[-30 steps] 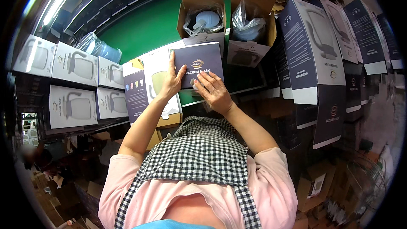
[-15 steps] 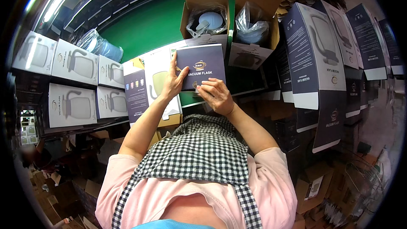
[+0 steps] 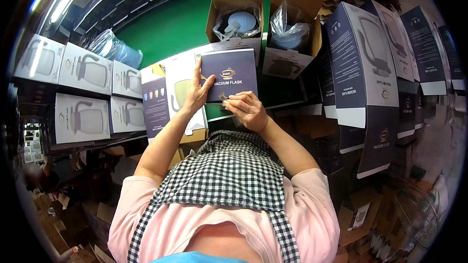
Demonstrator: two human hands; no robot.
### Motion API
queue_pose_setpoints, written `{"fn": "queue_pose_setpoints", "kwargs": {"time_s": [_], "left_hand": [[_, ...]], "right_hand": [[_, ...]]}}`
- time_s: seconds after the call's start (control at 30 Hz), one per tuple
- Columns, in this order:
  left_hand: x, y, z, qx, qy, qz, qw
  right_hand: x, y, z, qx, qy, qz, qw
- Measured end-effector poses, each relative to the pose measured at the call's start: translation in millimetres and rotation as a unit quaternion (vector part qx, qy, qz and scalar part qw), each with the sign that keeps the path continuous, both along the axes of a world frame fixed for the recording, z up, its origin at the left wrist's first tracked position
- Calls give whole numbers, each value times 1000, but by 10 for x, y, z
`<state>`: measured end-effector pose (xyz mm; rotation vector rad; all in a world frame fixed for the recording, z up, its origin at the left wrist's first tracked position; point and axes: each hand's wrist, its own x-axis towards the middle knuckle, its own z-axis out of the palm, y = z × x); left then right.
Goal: The person places vacuum flasks into individual product boxes and then stacks those boxes into larger shipping cartons.
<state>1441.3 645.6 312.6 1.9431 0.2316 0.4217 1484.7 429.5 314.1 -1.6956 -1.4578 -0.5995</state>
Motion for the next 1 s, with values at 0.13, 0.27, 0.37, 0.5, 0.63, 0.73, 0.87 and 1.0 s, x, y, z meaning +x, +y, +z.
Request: {"fn": "queue_pose_setpoints", "kwargs": {"time_s": [0.13, 0.27, 0.37, 0.5, 0.63, 0.73, 0.87, 1.0], "left_hand": [[-1, -5, 22, 10, 1, 1, 1000], [-3, -20, 39, -27, 0, 0, 1000], [-11, -23, 62, -26, 1, -5, 1000], [-25, -37, 77, -52, 7, -4, 999], [-20, -7, 2, -27, -8, 2, 1000], [-16, -8, 8, -24, -3, 6, 1000], [-21, -45, 80, -54, 7, 7, 998], [-19, -30, 31, -52, -3, 9, 999]], "right_hand": [[14, -21, 8, -12, -5, 18, 1000], [-2, -16, -28, -5, -12, -1, 1000], [-58, -11, -20, 25, 14, -23, 999], [7, -73, -101, -9, -39, 10, 999], [-27, -68, -142, 9, -70, -2, 998], [-39, -64, -168, 14, -87, -24, 996], [-90, -61, -154, 12, -56, -49, 997], [-111, -45, -168, 10, -55, -55, 997]]}}
